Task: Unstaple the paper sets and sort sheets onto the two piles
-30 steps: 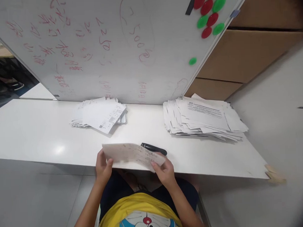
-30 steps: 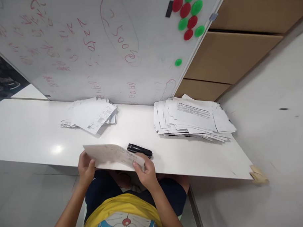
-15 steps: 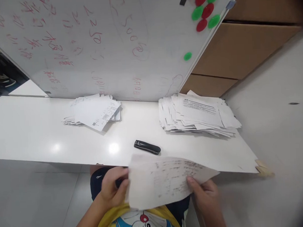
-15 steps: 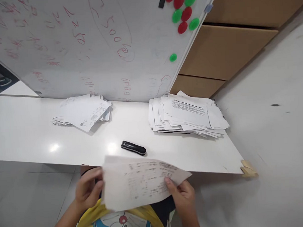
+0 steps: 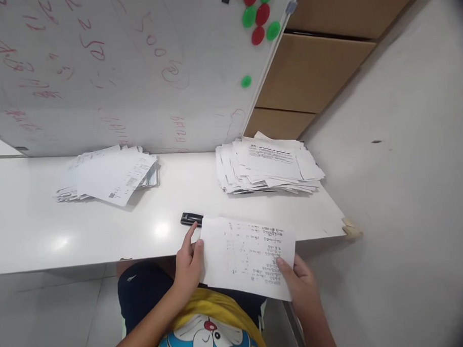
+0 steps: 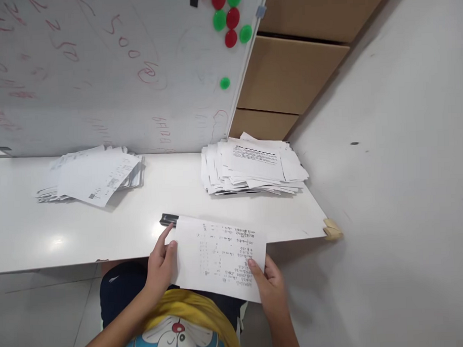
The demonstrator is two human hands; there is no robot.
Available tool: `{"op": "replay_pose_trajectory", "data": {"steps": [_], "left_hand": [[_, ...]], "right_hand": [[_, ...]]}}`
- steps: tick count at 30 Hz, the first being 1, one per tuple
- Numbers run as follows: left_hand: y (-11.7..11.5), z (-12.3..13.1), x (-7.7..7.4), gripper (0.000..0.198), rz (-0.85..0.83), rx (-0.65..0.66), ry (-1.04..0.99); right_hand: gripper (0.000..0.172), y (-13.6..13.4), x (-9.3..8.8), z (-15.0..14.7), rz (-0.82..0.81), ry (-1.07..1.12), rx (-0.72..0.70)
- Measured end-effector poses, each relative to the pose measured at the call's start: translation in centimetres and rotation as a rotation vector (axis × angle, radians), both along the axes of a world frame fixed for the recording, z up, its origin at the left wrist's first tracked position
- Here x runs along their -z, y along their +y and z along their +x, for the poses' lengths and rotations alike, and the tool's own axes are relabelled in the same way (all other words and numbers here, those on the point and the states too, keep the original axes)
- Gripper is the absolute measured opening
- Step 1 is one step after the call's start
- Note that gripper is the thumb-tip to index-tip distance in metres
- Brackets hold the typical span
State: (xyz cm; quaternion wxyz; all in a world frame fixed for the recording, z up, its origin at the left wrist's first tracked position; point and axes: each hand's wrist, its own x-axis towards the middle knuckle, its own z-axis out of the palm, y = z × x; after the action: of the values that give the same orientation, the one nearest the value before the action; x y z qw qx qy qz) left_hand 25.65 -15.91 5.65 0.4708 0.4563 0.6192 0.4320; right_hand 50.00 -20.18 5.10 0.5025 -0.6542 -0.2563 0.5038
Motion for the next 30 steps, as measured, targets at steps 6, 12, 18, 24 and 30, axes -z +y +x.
{"op": "replay_pose_trajectory", "data": {"steps": [6,12,18,24,30], "left_hand": [[-0.8,0.8,0.3,0.065,-0.058,0.046,-0.097],[-1.0,0.8,1.2,0.060,-0.032,0.079,0.002],[0.6,-0.1,1.5,0.042,0.155,0.235,0.183],[0.6,0.9,1.6,0.058,0.211,0.330,0.173],[1.0,0.2,1.4,0.071,0.439,0.355,0.467]], "right_hand": [[0.060,0.0,0.8,0.0,0.032,0.015,0.042],[0.057,0.2,1.5,0.9,0.026,0.011,0.021],[0.054,1.4,2.2,2.9,0.020,0.005,-0.024],[0.056,1.6,3.2,3.5,0.029,0.005,-0.029],[0.055,0.6,4.8,4.7,-0.015,0.000,0.073]]}}
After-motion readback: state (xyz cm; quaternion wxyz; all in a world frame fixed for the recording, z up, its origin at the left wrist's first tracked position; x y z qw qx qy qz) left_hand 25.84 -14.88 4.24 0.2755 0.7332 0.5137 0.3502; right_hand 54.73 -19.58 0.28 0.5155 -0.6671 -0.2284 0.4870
